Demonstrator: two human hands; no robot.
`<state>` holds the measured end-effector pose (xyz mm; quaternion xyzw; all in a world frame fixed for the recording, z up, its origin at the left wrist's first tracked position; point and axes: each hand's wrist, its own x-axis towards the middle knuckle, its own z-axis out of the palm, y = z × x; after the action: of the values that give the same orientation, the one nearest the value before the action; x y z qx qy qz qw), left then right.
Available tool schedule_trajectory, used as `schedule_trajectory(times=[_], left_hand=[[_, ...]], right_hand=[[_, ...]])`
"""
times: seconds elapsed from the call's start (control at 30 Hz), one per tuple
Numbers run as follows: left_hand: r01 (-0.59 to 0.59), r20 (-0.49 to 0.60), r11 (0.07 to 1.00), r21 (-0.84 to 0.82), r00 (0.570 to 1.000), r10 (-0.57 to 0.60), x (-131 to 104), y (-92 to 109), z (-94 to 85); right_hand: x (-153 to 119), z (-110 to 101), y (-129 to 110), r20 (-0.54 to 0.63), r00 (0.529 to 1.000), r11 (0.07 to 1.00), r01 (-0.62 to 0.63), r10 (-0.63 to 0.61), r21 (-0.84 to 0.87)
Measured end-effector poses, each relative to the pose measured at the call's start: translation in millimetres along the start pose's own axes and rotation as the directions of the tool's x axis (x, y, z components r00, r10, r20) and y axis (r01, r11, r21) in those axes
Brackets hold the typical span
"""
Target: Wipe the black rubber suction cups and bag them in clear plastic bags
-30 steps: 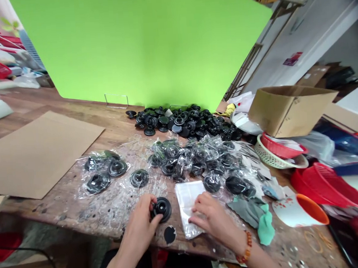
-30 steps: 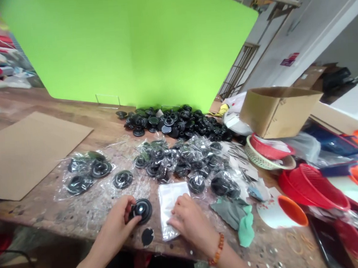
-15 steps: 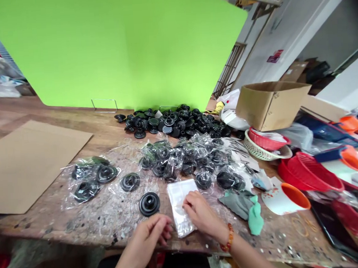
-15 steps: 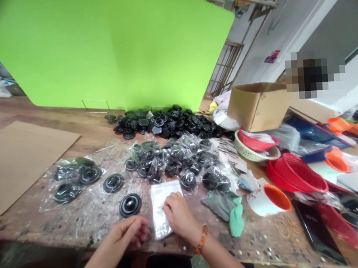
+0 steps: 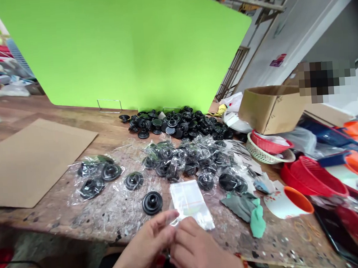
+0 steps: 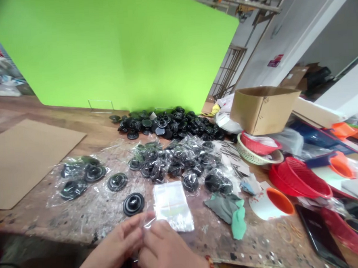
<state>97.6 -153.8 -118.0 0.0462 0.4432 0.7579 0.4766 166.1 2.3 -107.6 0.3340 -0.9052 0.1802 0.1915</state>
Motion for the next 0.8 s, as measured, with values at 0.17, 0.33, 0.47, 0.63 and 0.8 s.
schedule_trajectory(times=[0.17, 0.33, 0.47, 0.63, 0.8], left_hand=[[-0.078, -0.337, 0.981, 0.179, 0.932, 0.135, -3, 3, -15.4], [-0.109, -0.288, 0.973, 0.203, 0.943, 0.166, -5, 1, -26.3], [-0.13, -0.346, 0.858, 0.498, 0.877, 0.334, -8, 0, -26.3], [-0.178, -0.381, 0.715, 0.676, 0.746, 0.546, -8, 1, -30.7], [-0.196, -0.482, 0.826, 0.528, 0.732, 0.481, -7, 5, -36.7]], right_hand=[[11, 6, 1, -0.051, 0.997, 0.983, -0.045, 0.055, 0.181], [29, -1, 15, 0.074, 0.774, 0.578, -0.528, 0.628, 0.622], [39, 15, 20, 0.397, 0.642, 0.192, -0.651, 0.656, 0.735], [42, 28, 11, 0.234, 0.733, 0.467, -0.611, 0.639, 0.64], [48, 28, 6, 0.086, 0.821, 0.615, -0.488, 0.564, 0.619]])
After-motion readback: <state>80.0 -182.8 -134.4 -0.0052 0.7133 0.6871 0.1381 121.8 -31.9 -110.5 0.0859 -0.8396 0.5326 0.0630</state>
